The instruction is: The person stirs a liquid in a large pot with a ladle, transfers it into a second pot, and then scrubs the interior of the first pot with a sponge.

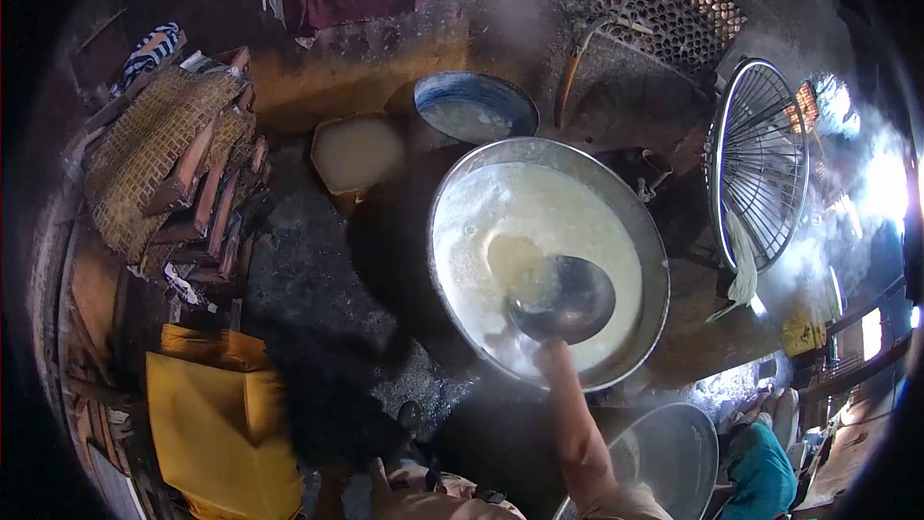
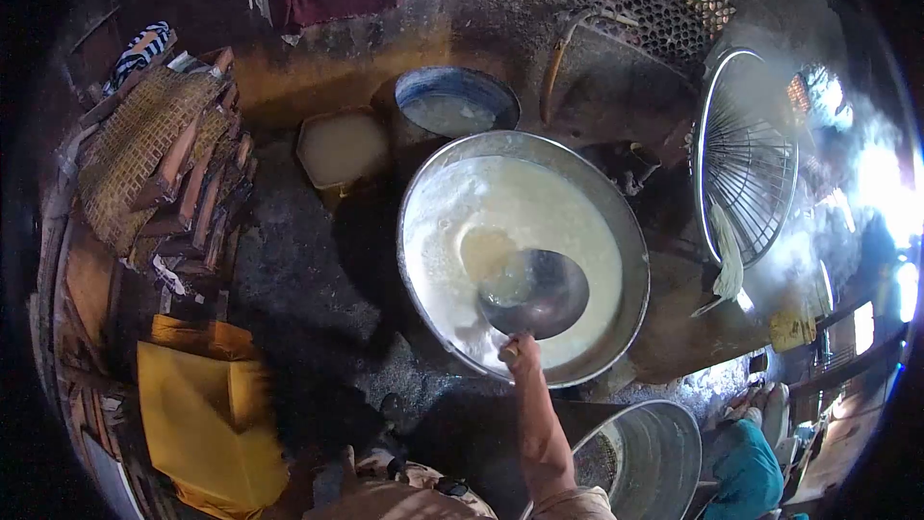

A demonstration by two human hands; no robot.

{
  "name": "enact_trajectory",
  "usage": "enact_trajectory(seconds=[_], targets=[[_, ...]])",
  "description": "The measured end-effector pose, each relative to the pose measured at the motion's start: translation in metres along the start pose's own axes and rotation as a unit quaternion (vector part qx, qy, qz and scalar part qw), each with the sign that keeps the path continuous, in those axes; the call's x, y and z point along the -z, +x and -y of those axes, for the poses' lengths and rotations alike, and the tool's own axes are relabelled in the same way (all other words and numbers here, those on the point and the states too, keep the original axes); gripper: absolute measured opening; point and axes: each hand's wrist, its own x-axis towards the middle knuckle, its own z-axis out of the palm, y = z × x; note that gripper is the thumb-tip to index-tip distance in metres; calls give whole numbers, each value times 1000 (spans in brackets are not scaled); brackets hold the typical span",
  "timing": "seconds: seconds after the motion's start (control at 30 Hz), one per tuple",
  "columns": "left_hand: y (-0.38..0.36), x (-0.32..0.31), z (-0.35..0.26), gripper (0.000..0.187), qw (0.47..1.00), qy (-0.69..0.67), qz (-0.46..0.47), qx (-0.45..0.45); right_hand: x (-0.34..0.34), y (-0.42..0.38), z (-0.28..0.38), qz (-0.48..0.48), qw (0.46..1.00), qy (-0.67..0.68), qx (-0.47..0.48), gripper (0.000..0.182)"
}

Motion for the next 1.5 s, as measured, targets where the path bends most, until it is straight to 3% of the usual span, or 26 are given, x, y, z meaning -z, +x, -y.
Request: enact_trajectory(seconds=[0.03,0.1,0.17,0.2,0.23,0.27,0.3,0.33,0.4,0.5,0.53,0.6,0.67,0.73,0.8,0.87,1.0,1.07,1.17,1.2,1.27,1.33,1.37,1.4,1.43,1.5], targets=[[7,11,-11,26,1000,5,16,-9,23,-2,-3,-33,994,-107,19,20],[33,45,-51,29,999,-2,10,-53,67,-4,-11,-34,991,-121,41,19],[47,41,-83,22,997,-18,-34,-62,95,-17,9,-253,964,28,-73,6],[48,29,-100,15,996,-31,-66,-58,103,-54,54,-264,964,-21,-31,6],[51,25,-114,17,998,-25,-33,-57,136,-56,37,-277,956,12,92,7],[52,24,-124,19,998,-18,-2,-55,148,-93,64,-273,955,-12,115,15],[46,13,-128,20,996,-4,-42,-82,155,-126,83,-303,936,-20,175,28],[34,1,-125,22,991,10,-82,-108,165,-164,111,-299,934,-113,162,36],[14,-9,-107,23,989,20,-72,-129,224,-182,73,-319,870,-216,308,37],[-14,-14,-51,24,989,33,-35,-140,260,-252,71,-195,935,-48,293,40],[-23,-10,-32,23,990,42,-8,-131,272,-270,64,-148,932,-27,329,43],[-52,-15,-8,28,988,127,-53,-68,282,-311,63,-137,955,-30,260,42],[-68,-5,14,30,989,120,-44,-67,284,-335,65,-119,925,-184,312,38],[-83,4,26,22,988,120,-55,-76,277,-355,61,-105,884,-365,274,48],[-94,6,26,24,987,130,-71,-55,247,-376,83,4,875,-443,195,46],[-91,10,32,24,990,115,-64,-58,218,-384,87,57,794,-561,225,42],[-96,6,30,26,989,85,-7,-124,178,-353,43,177,725,-642,177,31],[-119,-1,18,28,986,91,9,-139,166,-356,48,185,731,-633,174,28],[-146,-11,6,31,978,116,41,-171,152,-359,63,240,716,-644,127,41],[-151,-13,3,32,972,134,64,-181,156,-331,14,218,718,-641,166,41],[-153,-31,-5,35,965,168,106,-172,151,-316,-4,199,661,-704,164,21],[-162,-69,-15,36,943,237,149,-180,145,-330,12,187,648,-724,148,16],[-165,-90,-19,38,931,263,176,-184,148,-338,28,186,659,-713,154,18],[-168,-112,-20,41,917,288,203,-187,152,-340,32,164,698,-690,93,45],[-167,-134,-19,43,896,315,245,-192,165,-347,41,137,760,-630,80,54],[-176,-182,-12,48,855,356,310,-215,199,-367,60,37,841,-522,133,52]])
